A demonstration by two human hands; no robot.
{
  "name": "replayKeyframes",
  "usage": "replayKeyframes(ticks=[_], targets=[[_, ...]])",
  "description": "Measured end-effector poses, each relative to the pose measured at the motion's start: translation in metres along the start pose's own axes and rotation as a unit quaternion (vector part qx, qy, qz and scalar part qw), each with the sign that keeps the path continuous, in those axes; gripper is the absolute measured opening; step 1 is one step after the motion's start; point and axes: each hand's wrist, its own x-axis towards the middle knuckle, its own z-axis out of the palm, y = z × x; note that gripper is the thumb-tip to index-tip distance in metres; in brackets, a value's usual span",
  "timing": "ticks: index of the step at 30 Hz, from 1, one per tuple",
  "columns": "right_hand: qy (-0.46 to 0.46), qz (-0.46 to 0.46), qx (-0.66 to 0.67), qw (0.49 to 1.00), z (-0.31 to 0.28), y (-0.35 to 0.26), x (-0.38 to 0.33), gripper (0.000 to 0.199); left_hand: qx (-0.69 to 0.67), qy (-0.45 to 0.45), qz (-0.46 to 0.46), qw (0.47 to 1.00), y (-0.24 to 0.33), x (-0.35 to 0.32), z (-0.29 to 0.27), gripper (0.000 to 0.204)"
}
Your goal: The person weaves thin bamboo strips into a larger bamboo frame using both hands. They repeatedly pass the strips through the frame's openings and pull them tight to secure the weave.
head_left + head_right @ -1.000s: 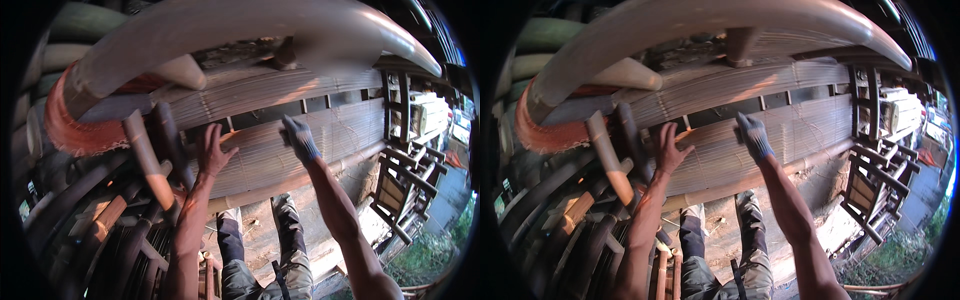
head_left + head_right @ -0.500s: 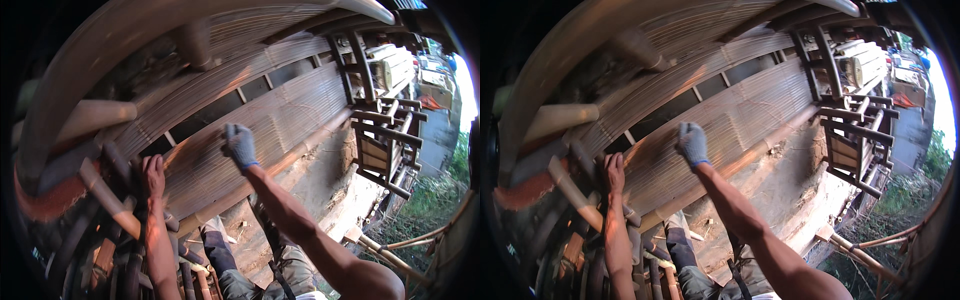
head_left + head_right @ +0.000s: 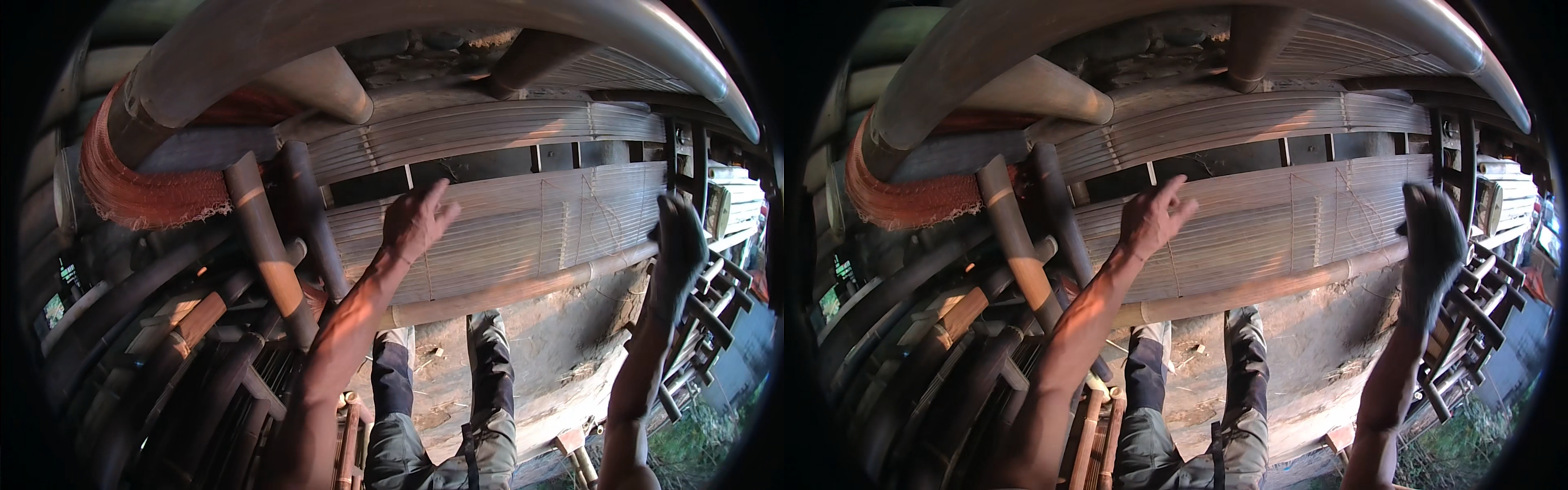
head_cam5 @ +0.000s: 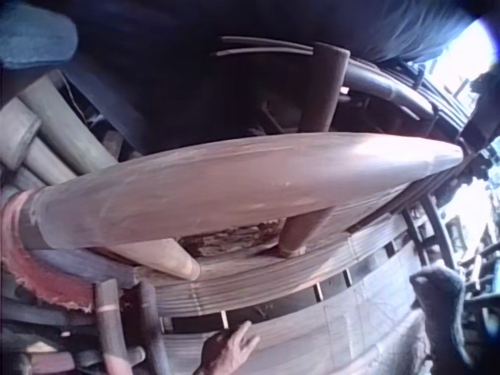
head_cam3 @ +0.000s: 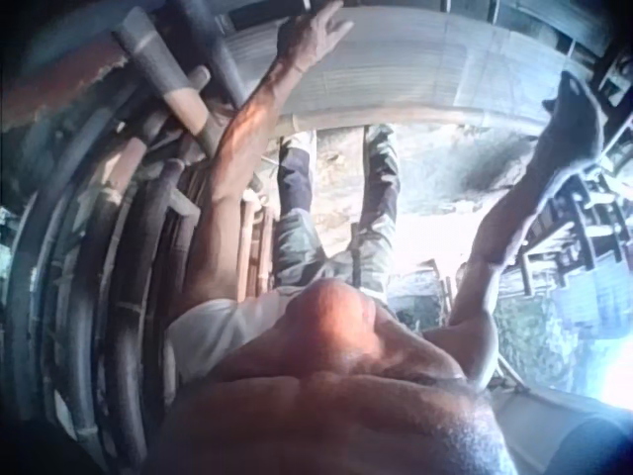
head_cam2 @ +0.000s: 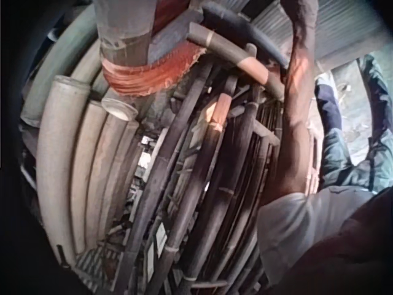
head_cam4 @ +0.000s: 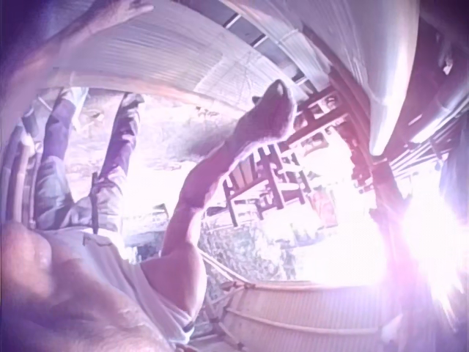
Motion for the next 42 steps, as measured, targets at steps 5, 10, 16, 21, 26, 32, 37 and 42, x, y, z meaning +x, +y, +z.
replayKeyframes(ticks=[5,10,16,21,26,32,37,42], targets=[[-0.141,-0.178,-0.193,0.955,0.143,0.078,0.028,0.008,0.098,0.148,-0.108,0.978,-0.073,-0.005,-0.008,0.020],[-0.251,-0.153,-0.234,0.927,0.288,0.039,-0.036,0.017,0.038,-0.041,-0.150,0.987,-0.111,0.017,0.016,0.030],[-0.522,-0.153,-0.086,0.835,0.363,0.042,-0.033,0.024,-0.030,-0.129,-0.021,0.991,-0.102,0.053,0.031,0.031],[-0.426,-0.179,-0.114,0.880,0.318,0.008,-0.050,0.026,-0.094,-0.067,-0.194,0.974,-0.095,0.029,0.008,0.030],[-0.222,-0.300,0.017,0.928,0.267,0.001,-0.082,0.023,-0.295,-0.101,-0.049,0.949,-0.057,0.011,-0.018,0.025],[-0.257,-0.069,0.118,0.957,0.151,0.056,-0.181,0.006,-0.244,-0.027,-0.014,0.969,-0.064,0.007,-0.021,0.020],[-0.410,0.266,-0.145,0.860,0.013,0.163,-0.280,0.022,0.062,0.021,-0.005,0.998,-0.080,0.007,0.017,0.027],[-0.332,0.062,-0.331,0.881,0.076,0.124,-0.246,0.067,0.078,0.057,0.034,0.995,-0.102,-0.011,0.014,0.033]])
